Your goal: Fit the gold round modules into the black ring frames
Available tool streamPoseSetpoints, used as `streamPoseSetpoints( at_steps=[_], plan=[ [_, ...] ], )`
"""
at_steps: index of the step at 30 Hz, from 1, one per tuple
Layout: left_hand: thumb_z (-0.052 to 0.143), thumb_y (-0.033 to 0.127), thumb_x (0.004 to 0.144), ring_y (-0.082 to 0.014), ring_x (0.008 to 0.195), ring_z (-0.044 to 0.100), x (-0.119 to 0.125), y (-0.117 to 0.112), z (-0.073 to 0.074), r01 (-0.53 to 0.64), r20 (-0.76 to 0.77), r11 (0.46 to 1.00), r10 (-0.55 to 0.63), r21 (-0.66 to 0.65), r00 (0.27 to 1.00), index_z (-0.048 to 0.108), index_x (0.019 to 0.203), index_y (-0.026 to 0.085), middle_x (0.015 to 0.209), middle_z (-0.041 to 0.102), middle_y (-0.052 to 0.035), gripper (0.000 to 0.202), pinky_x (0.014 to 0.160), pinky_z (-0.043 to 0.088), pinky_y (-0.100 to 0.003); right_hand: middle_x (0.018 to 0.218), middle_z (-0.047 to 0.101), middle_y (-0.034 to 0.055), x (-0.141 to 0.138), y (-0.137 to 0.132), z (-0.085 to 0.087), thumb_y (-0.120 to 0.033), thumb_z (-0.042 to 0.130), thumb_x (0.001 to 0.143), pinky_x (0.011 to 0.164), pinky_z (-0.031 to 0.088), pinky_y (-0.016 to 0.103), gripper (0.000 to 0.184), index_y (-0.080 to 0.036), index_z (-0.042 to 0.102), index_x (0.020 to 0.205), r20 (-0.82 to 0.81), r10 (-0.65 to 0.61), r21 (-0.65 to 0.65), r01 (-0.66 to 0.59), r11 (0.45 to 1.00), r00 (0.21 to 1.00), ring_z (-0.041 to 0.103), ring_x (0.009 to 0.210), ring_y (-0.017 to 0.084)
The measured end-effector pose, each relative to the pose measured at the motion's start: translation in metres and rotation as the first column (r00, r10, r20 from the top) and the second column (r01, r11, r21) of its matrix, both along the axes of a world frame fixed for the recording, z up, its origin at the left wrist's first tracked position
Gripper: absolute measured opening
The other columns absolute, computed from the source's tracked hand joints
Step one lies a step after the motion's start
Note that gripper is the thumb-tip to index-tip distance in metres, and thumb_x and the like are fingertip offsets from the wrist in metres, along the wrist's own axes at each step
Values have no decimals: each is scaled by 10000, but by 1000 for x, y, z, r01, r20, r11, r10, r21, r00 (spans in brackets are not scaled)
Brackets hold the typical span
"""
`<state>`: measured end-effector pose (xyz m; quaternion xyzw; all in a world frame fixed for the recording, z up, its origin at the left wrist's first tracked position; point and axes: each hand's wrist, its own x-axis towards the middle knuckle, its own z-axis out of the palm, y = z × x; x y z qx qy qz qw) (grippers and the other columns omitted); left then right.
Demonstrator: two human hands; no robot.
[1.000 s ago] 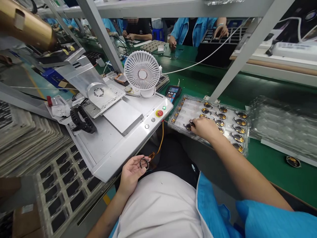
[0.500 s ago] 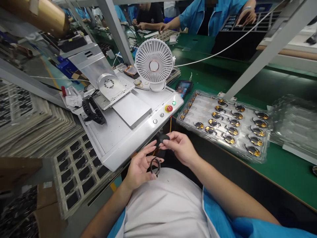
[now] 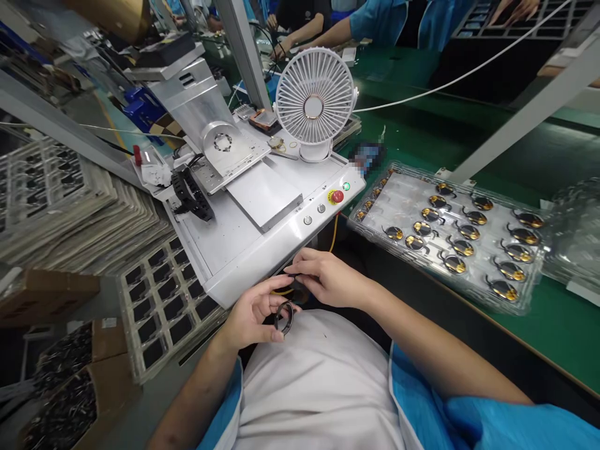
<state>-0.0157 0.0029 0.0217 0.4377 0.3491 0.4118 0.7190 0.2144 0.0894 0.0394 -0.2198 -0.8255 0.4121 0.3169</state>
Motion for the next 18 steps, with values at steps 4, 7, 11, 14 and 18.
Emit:
streamPoseSetpoints(
  at_steps=[4, 7, 11, 14, 18],
  plan=[
    [1019, 445, 527, -294, 930, 783, 1, -5, -5, -88, 112, 991, 99, -96, 989, 676, 1334, 236, 1275, 691, -156, 902, 724, 604, -311, 995, 671, 82, -6, -4, -1, -162, 553, 996, 711, 553, 284, 208, -216, 754, 978, -61, -53, -11, 52, 999, 997, 668, 823, 173],
    [1018, 487, 500, -301, 927, 779, 4, -7, -10, -163, 109, 974, 182, -158, 977, 684, 1317, 183, 1085, 758, -136, 933, 756, 596, -324, 1028, 676, 94, -10, -3, 0, -216, 604, 983, 750, 561, 301, 147, -208, 699, 870, -58, -42, -18, 41, 999, 997, 681, 873, 191],
    [1005, 464, 547, -306, 966, 776, 4, -3, -12, -259, 104, 955, 275, -144, 956, 675, 1328, 151, 954, 794, -121, 904, 809, 589, -340, 875, 695, 70, -17, 30, 10, -316, 631, 964, 677, 546, 300, 170, -212, 577, 841, -43, -226, -141, 218, 966, 973, 670, 767, 193],
    [1001, 448, 564, -309, 976, 773, 2, -2, -6, -295, 102, 952, 303, -87, 948, 657, 1364, 151, 948, 804, -131, 921, 813, 587, -345, 618, 624, -24, -28, 75, 22, -366, 671, 936, 485, 454, 249, 236, -229, 493, 863, -12, -470, -387, 429, 816, 883, 561, 479, 145],
    [990, 470, 588, -335, 1015, 764, 0, -9, 1, -330, 30, 943, 329, 39, 944, 588, 1462, 168, 1148, 777, -185, 1008, 813, 601, -369, 579, 612, -33, -38, 119, 35, -278, 696, 894, 493, 466, 275, 219, -228, 485, 862, 221, -594, -459, 620, 637, 773, 542, 435, 154]
  ],
)
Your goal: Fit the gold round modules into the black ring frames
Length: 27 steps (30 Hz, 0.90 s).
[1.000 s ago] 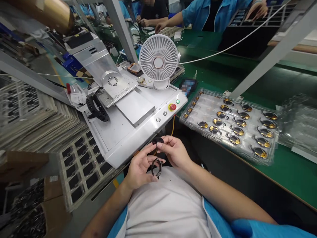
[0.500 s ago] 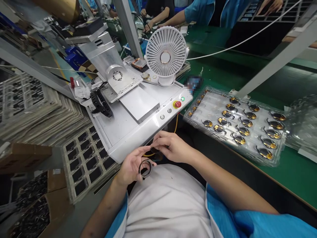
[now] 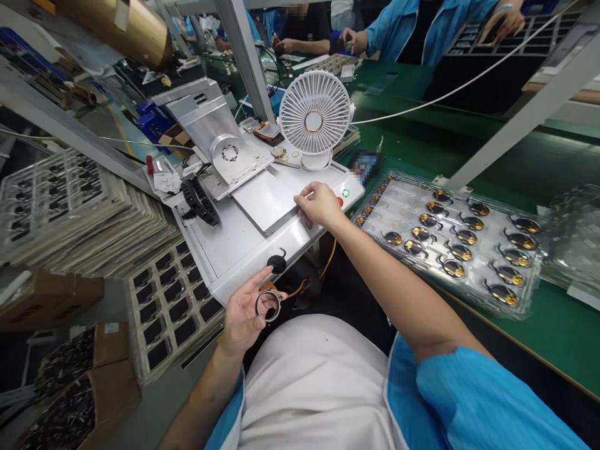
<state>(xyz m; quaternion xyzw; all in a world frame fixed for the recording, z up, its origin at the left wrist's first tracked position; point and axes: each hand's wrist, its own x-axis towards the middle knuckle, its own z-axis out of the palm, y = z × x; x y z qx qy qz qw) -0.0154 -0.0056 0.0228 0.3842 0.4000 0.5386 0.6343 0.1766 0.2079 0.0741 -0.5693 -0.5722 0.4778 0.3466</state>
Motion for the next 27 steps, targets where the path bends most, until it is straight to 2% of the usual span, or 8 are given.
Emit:
streamPoseSetpoints(
  at_steps=[4, 6, 9, 12, 15, 19, 23, 27],
  plan=[
    [973, 311, 658, -330, 1084, 753, 3, -14, -5, -60, -154, 987, 83, 151, 985, 537, 1510, 292, 1652, 396, -190, 958, 826, 631, -372, 632, 623, -9, 4, -24, -6, -313, 739, 848, 663, 523, 327, 215, -222, 550, 898, 180, -147, 232, 104, 967, 973, 643, 642, 215],
    [949, 197, 681, -319, 1100, 751, 9, -20, -10, -66, -254, 973, 122, 219, 959, 470, 1549, 346, 1721, 249, -171, 1002, 871, 639, -396, 710, 668, 23, 4, -60, -18, -384, 716, 877, 696, 539, 340, 199, -216, 609, 880, 77, -42, 283, 19, 959, 996, 663, 709, 222],
    [929, 125, 680, -342, 1153, 732, 19, -22, -16, -30, -435, 955, 162, 294, 886, 385, 1597, 345, 1730, 222, -178, 1089, 920, 640, -422, 935, 752, 73, -3, -115, -38, -468, 766, 859, 714, 581, 359, 339, -204, 714, 1065, -178, 253, 178, -222, 959, 951, 708, 809, 241],
    [938, 141, 655, -419, 1316, 629, 26, -17, -15, 53, -547, 946, 139, 320, 825, 423, 1588, 270, 1695, 321, -185, 1074, 997, 619, -457, 1149, 749, 102, -12, -144, -50, -451, 831, 806, 755, 615, 362, 574, -203, 677, 1301, -417, 258, 68, -253, 965, 872, 722, 917, 246],
    [929, 156, 669, -403, 1225, 695, 28, -10, -11, 154, -555, 942, 40, 299, 831, 449, 1575, 255, 1691, 325, -194, 1029, 990, 626, -467, 1061, 768, 82, -11, -141, -50, -435, 803, 826, 754, 621, 353, 442, -200, 735, 1194, -542, 150, -37, -201, 979, 827, 721, 858, 218],
    [915, 141, 695, -362, 1099, 761, 26, -6, -8, 184, -501, 929, 2, 321, 866, 445, 1570, 300, 1724, 219, -211, 1006, 922, 653, -458, 812, 735, 27, 2, -129, -42, -416, 794, 832, 593, 584, 290, 290, -193, 778, 1016, -566, 163, -69, -244, 967, 808, 667, 633, 158],
    [924, 123, 686, -356, 1090, 765, 23, -5, -10, 125, -427, 929, 39, 349, 903, 511, 1516, 291, 1735, 167, -219, 942, 914, 659, -452, 698, 713, 20, 9, -129, -38, -455, 835, 802, 523, 587, 286, 363, -163, 759, 1004, -558, 183, -114, -294, 949, 809, 659, 545, 159],
    [931, 188, 700, -323, 1045, 784, 20, -3, -18, 183, -503, 888, 61, 421, 862, 489, 1525, 260, 1700, 267, -247, 939, 894, 674, -420, 718, 739, 30, 8, -129, -38, -440, 927, 692, 499, 602, 269, 431, -150, 749, 957, -543, 129, -179, -265, 948, 830, 673, 515, 154]
  ],
)
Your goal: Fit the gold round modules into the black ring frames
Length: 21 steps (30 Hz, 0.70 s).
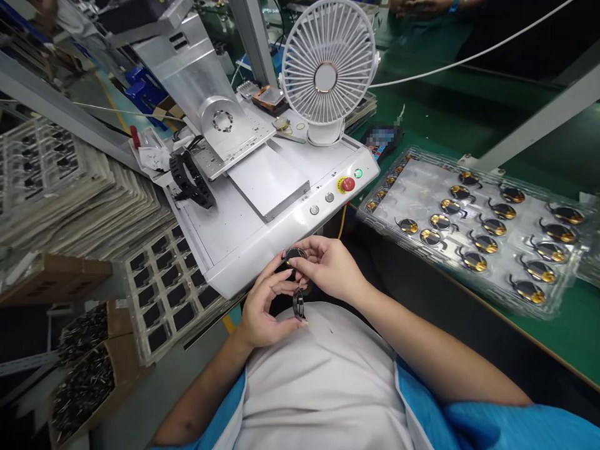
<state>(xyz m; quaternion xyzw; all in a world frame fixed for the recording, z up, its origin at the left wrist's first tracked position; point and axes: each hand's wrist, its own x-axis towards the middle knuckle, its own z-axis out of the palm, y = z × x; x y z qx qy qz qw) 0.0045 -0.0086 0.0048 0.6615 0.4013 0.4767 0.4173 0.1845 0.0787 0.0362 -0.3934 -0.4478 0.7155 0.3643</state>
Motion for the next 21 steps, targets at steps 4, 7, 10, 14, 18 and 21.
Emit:
streamPoseSetpoints(
  at_steps=[4, 7, 10, 14, 18, 21],
  plan=[
    [881, 267, 777, -345, 1232, 708, -4, 2, -6, 51, -238, 973, 4, 224, 971, 381, 1578, 248, 1683, 324, -233, 944, 939, 665, -421, 696, 751, 45, 3, 2, 0, -411, 984, 608, 573, 649, 293, 459, -135, 765, 901, 2, 31, -16, -31, 999, 1000, 733, 587, 198],
    [810, 207, 845, -354, 1416, 561, -8, 5, -5, 109, -431, 961, 11, 253, 902, 270, 1618, 260, 1688, 322, -214, 944, 1036, 617, -455, 704, 762, 62, 6, 1, 0, -422, 989, 603, 582, 657, 307, 477, -128, 789, 921, -12, 25, -9, -25, 1000, 1000, 746, 600, 215],
    [813, 188, 838, -335, 1347, 630, -9, 7, -2, 153, -380, 965, -62, 214, 923, 228, 1636, 259, 1681, 325, -231, 992, 1042, 610, -455, 704, 763, 63, 9, -1, 0, -427, 973, 642, 575, 649, 281, 452, -132, 805, 940, -56, -17, -13, 16, 1000, 998, 727, 577, 181],
    [888, 245, 784, -301, 1178, 741, -7, 4, 6, 89, 104, 992, -99, 94, 990, 487, 1523, 252, 1634, 424, -228, 841, 1002, 627, -413, 662, 737, 41, 14, -2, -1, -387, 970, 670, 528, 614, 229, 387, -135, 791, 903, -102, -49, -27, 47, 999, 994, 697, 548, 148],
    [921, 339, 744, -261, 1140, 758, 0, -6, 20, 37, 508, 998, -3, -57, 861, 644, 1367, 263, 1219, 783, -108, 687, 991, 622, -362, 644, 706, 19, 21, -5, -1, -338, 984, 667, 500, 590, 207, 360, -139, 726, 819, -134, -15, -55, 7, 998, 991, 664, 525, 127],
    [932, 345, 724, -247, 1084, 780, 4, -13, 26, 17, 599, 996, 38, -87, 800, 667, 1339, 283, 1234, 785, -88, 673, 963, 636, -341, 617, 686, 14, 24, -11, -2, -355, 940, 751, 505, 582, 200, 340, -142, 679, 803, -148, 69, -69, -80, 994, 987, 645, 522, 115]
  ],
)
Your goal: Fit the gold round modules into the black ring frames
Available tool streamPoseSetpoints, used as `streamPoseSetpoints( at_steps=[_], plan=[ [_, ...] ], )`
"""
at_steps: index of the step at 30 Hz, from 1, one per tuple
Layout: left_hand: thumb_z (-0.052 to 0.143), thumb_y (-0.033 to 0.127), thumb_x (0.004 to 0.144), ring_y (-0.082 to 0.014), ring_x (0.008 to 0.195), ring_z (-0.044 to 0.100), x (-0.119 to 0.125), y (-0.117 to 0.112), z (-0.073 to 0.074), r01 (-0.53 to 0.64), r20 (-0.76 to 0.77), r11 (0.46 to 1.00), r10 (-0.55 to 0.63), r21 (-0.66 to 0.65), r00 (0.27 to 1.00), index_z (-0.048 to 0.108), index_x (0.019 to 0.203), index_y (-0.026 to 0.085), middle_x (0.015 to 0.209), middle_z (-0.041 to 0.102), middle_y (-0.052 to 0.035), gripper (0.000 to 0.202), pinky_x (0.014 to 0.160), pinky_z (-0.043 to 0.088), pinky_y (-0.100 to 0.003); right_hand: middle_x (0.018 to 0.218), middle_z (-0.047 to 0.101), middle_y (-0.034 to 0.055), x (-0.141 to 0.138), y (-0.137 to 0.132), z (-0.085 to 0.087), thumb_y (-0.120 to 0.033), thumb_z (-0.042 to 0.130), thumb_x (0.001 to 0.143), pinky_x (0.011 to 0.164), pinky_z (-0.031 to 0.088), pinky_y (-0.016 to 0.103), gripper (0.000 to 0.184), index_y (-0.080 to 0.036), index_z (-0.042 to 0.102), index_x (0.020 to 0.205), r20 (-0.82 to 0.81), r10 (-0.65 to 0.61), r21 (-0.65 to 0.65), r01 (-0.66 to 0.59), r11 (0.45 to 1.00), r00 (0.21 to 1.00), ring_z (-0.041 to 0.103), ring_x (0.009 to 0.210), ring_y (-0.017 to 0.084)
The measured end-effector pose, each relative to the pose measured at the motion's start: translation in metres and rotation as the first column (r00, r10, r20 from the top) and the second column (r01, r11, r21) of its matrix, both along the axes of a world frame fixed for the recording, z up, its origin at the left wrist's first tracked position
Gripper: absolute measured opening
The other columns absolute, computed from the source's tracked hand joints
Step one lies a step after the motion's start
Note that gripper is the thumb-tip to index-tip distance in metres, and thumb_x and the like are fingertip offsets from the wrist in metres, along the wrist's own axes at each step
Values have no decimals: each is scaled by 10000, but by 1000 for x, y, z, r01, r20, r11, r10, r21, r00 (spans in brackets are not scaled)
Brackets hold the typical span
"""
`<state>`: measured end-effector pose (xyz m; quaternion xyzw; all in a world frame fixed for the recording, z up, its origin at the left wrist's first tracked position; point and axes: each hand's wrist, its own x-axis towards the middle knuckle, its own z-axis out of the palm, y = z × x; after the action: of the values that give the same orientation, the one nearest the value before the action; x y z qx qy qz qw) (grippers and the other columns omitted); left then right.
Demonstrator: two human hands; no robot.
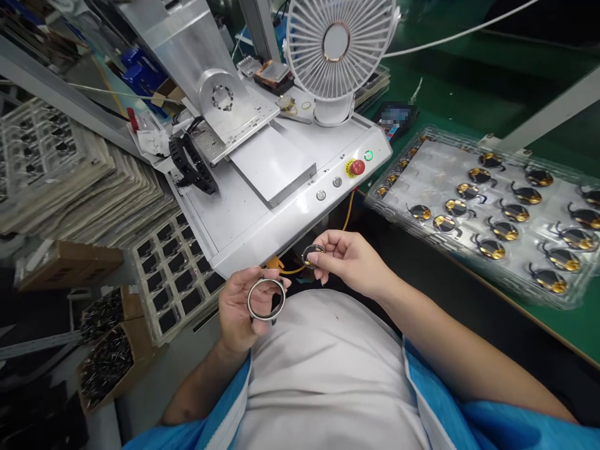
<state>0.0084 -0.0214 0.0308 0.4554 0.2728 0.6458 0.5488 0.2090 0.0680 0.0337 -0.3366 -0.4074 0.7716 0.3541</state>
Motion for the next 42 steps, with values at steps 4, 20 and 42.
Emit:
streamPoseSetpoints(
  at_steps=[4, 20, 42],
  plan=[
    [934, 303, 728, -262, 1109, 773, 1, -6, -1, -20, -11, 1000, 20, 1, 1000, 669, 1347, 281, 1286, 766, -91, 674, 957, 647, -334, 623, 699, 28, 0, -8, -4, -367, 912, 795, 517, 582, 200, 335, -140, 667, 819, -1, 60, -27, -60, 998, 998, 648, 528, 116],
    [947, 287, 709, -268, 1089, 780, 2, -5, 2, -98, -92, 994, 103, 58, 990, 686, 1318, 284, 1241, 775, -78, 663, 912, 673, -336, 651, 708, 30, 2, -9, -15, -366, 934, 766, 548, 585, 208, 313, -150, 711, 805, 15, 7, -61, -6, 998, 1000, 661, 549, 125],
    [944, 357, 712, -227, 1042, 794, 3, -2, 4, -161, -137, 987, 161, 8, 977, 643, 1225, 291, 1160, 714, -36, 598, 878, 657, -255, 589, 664, 38, 0, -5, -13, -442, 974, 673, 483, 540, 222, 412, -150, 688, 725, 78, -66, -161, 78, 984, 995, 604, 505, 129]
  ],
)
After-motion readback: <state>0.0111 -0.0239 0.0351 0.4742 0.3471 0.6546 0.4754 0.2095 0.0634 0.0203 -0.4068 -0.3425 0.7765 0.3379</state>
